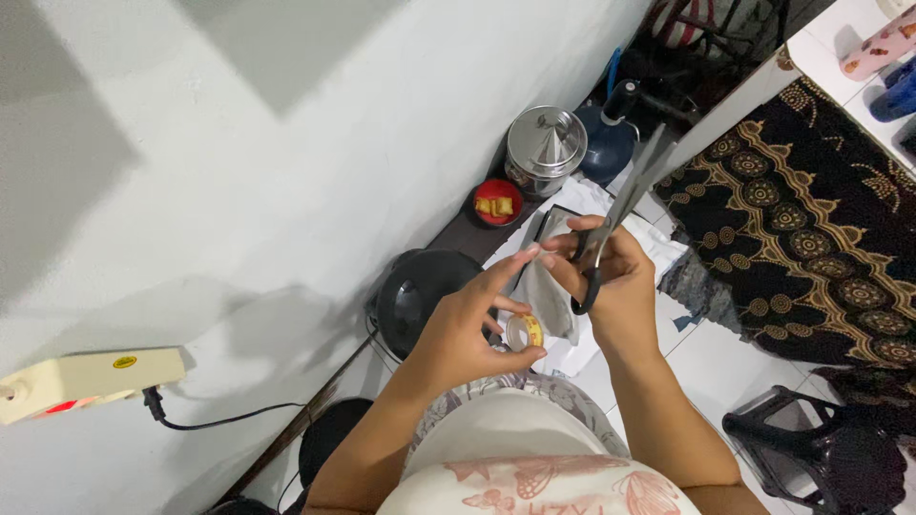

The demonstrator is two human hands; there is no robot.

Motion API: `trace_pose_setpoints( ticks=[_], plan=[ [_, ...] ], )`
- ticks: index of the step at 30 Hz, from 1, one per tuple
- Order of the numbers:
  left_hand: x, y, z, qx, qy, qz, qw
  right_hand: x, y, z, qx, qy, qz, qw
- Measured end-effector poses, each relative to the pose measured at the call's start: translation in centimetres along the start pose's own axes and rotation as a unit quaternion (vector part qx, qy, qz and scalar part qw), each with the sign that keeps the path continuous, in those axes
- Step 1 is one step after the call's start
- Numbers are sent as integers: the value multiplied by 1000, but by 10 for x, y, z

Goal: The person wraps a small rectangular object in white paper, folds the edges, and secures the package with a strip of tape. They use scissors to cut the tape and then smooth the paper around the object.

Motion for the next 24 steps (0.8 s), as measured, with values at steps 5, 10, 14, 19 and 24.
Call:
trace_pose_setpoints(
  ticks=[5, 10, 14, 19, 24],
  plan=[
    [4, -4, -4, 53, -16, 2, 998, 5, 0, 3, -5, -15, 2, 1000],
    [3, -8, -7, 110, -68, 25, 991, 7, 2, 6, 18, -23, -4, 1000],
    [0, -9, -9, 188, -113, 54, 974, 6, 1, 7, 5, -27, 0, 1000],
    [1, -9, -13, 230, -79, 46, 969, 6, 1, 11, 9, -21, -9, 1000],
    [-2, 3, -17, 180, -30, 74, 980, 17, 5, -2, 37, -41, -14, 998]
  ],
)
Point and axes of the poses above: each hand's wrist, its own x-axis towards the middle knuckle, its own y-axis out of the back of the hand, z = x × y, the point moved 1 cm from there along x, towards the middle knuckle, and after that the axes turned 3 degrees about -z, right-handed, at the moved point
